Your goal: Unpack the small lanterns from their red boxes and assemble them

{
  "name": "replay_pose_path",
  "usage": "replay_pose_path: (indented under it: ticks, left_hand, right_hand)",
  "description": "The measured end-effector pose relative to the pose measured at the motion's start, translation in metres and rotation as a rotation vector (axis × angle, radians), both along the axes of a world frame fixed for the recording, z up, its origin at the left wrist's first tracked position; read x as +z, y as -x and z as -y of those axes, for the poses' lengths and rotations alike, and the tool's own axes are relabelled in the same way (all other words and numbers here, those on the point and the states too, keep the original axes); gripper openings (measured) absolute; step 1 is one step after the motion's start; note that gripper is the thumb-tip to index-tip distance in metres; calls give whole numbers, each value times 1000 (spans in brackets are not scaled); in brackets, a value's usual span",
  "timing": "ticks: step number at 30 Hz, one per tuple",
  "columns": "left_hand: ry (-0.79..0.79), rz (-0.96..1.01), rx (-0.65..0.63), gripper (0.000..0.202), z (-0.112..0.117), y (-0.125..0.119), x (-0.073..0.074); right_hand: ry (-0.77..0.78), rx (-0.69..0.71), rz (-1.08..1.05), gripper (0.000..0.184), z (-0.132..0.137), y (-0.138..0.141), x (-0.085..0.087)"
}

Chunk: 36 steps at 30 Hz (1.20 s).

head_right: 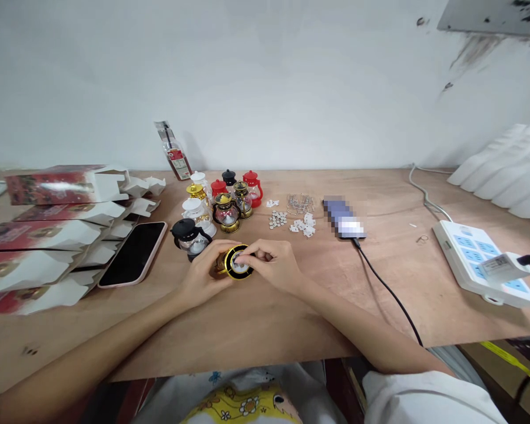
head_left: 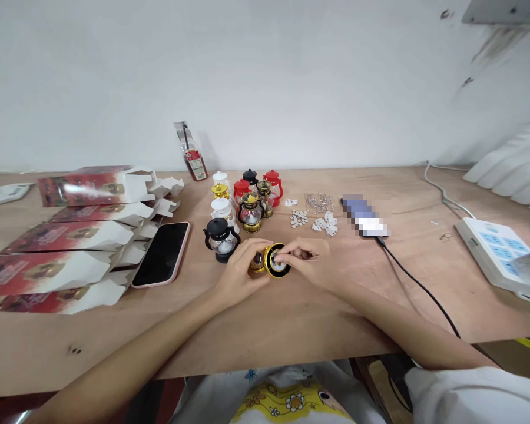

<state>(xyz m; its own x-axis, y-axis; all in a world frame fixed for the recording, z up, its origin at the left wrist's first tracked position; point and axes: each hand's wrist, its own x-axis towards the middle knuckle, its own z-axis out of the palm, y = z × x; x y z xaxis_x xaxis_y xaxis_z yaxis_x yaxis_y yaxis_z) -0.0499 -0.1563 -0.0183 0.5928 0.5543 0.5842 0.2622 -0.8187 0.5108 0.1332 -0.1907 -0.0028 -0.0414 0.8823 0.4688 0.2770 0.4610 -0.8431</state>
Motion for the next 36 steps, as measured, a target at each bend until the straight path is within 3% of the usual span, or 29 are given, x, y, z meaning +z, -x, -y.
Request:
replay_pose_path:
  ticks: [4,10,13,18,24,28,31,33,36]
  left_hand:
    - [7,19,-6,41,-1,0,-1]
    - [41,23,20,40,-2,1,-2]
    - [51,10,41,39,-1,1,0]
    - [50,6,45,38,0,0,2]
    - [45,7,47,37,0,0,2]
    - [50,2,35,38,0,0,2]
    - [51,4,18,40,0,0,1]
    - [50,12,12,41,0,0,0]
    - [54,19,10,41,0,0,-1]
  right_hand:
    - [101,-26,-205,18,-5,-1,2]
    - [723,-218,-877,23,-35,-23,-10]
    - [762,-289,-975,22,-44,-31,-15]
    - [750,-332,-995,16,-46,-35,-19]
    - [740,-161,-882,12,-45,-39,-24]
    - [874,77,-755,6,-35,-32,-7]
    - [929,264,-495,22,-28,-27,6]
    - [933,271,-389,26,-27,-26,7]
    - [931,150,-423,21,-30,-26,3]
